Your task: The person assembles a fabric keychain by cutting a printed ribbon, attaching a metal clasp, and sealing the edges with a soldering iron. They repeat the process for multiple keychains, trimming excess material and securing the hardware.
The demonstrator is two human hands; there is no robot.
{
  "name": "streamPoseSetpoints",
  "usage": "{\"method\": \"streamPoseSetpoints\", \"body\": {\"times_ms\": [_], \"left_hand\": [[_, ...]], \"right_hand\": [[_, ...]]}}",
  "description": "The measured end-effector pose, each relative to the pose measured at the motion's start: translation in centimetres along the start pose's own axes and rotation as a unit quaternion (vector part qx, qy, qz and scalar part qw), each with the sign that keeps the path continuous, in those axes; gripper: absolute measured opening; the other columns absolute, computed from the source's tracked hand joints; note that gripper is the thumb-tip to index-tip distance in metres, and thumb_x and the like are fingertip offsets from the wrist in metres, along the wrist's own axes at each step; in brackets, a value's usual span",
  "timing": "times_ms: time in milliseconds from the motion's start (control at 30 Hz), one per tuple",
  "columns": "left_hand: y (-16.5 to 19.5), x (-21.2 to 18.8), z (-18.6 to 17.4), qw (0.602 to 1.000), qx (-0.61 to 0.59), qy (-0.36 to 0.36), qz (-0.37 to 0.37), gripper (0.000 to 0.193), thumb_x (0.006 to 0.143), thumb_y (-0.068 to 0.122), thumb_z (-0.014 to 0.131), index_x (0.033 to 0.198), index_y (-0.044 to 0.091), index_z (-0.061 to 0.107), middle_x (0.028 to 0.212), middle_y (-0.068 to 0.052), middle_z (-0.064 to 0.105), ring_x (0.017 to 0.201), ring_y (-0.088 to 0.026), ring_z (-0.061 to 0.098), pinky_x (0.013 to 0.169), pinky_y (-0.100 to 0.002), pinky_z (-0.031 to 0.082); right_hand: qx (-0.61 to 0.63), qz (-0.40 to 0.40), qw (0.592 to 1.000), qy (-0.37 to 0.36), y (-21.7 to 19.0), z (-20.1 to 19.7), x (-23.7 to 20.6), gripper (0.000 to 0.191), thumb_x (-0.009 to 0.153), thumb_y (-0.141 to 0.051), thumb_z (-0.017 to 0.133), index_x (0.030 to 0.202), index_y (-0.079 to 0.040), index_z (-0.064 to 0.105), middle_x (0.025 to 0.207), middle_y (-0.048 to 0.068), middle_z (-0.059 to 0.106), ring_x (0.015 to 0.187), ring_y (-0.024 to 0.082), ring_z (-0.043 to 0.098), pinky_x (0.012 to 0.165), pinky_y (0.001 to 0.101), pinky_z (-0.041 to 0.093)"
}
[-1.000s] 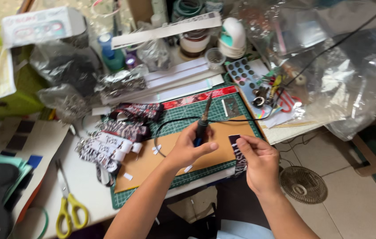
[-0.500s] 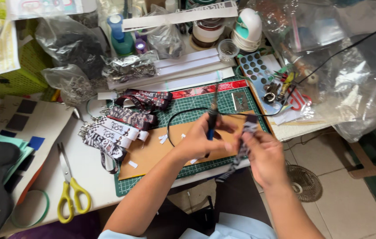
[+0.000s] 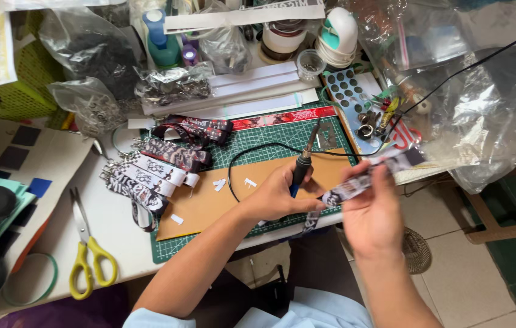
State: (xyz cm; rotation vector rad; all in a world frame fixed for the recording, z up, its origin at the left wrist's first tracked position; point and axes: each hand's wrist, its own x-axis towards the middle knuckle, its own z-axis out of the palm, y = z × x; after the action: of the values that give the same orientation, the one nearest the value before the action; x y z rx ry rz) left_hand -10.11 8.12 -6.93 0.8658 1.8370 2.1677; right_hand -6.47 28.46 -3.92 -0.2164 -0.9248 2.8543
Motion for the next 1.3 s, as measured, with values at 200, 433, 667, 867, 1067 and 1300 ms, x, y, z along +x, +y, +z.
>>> {"method": "streamPoseSetpoints", "body": {"times_ms": [200, 433, 667, 867, 1067, 1300], "left_hand": [[0.0, 0.2, -2.0, 0.978, -0.182, -0.059, -0.086, 0.048, 0.082, -0.001, 0.080, 0.102, 0.011, 0.038, 0.099, -0.014, 0.073, 0.093, -0.016, 0.072, 0.085, -0.031, 0.058], [1.4, 0.1, -2.1, 0.977, -0.164, -0.072, -0.112, 0.048, 0.082, -0.007, 0.078, 0.107, 0.008, 0.040, 0.111, -0.017, 0.070, 0.096, -0.017, 0.072, 0.086, -0.032, 0.061], [2.6, -0.1, -1.8, 0.965, -0.093, -0.184, -0.164, 0.054, 0.080, -0.004, 0.079, 0.116, 0.004, 0.040, 0.124, -0.015, 0.064, 0.097, -0.020, 0.074, 0.080, -0.034, 0.064], [1.9, -0.3, -1.6, 0.967, -0.052, -0.206, -0.139, 0.055, 0.080, -0.003, 0.084, 0.119, 0.001, 0.046, 0.122, -0.017, 0.067, 0.099, -0.022, 0.073, 0.084, -0.033, 0.063], [2.4, -0.2, -2.4, 0.973, -0.034, -0.162, -0.160, 0.057, 0.077, -0.002, 0.083, 0.121, 0.002, 0.046, 0.118, -0.012, 0.065, 0.100, -0.019, 0.074, 0.083, -0.033, 0.064], [1.4, -0.2, -2.3, 0.988, -0.063, -0.065, -0.121, 0.052, 0.081, -0.001, 0.081, 0.119, 0.001, 0.046, 0.115, -0.011, 0.068, 0.103, -0.019, 0.073, 0.088, -0.032, 0.064]], "right_hand": [[0.004, -0.085, 0.996, -0.003, -5.8, -2.7, 3.1, 0.006, 0.110, -0.013, 0.067, 0.114, -0.011, 0.065, 0.097, 0.000, 0.065, 0.085, 0.009, 0.059, 0.074, 0.0262, 0.048], [-0.352, -0.059, 0.932, -0.063, -5.0, -11.4, 0.5, 0.010, 0.107, -0.007, 0.062, 0.116, -0.003, 0.058, 0.084, 0.007, 0.061, 0.069, 0.013, 0.056, 0.065, 0.0292, 0.047], [-0.607, 0.324, 0.710, -0.150, -4.9, -13.6, -3.5, 0.053, 0.086, -0.015, 0.073, 0.136, -0.008, 0.056, 0.098, 0.010, 0.077, 0.090, 0.018, 0.074, 0.079, 0.0313, 0.059], [-0.643, 0.079, 0.735, -0.202, -2.9, -8.4, -3.5, 0.043, 0.084, -0.019, 0.080, 0.121, 0.000, 0.068, 0.112, 0.008, 0.074, 0.103, 0.020, 0.071, 0.090, 0.0326, 0.056], [-0.551, 0.138, 0.811, -0.140, 1.6, -7.4, -2.3, 0.021, 0.088, -0.011, 0.078, 0.103, 0.003, 0.076, 0.086, 0.009, 0.075, 0.073, 0.014, 0.067, 0.065, 0.0274, 0.055], [-0.463, 0.186, 0.844, -0.197, -1.0, -7.7, -2.2, 0.014, 0.094, -0.011, 0.072, 0.100, 0.002, 0.070, 0.086, 0.002, 0.068, 0.073, 0.005, 0.059, 0.062, 0.0200, 0.047]]}}
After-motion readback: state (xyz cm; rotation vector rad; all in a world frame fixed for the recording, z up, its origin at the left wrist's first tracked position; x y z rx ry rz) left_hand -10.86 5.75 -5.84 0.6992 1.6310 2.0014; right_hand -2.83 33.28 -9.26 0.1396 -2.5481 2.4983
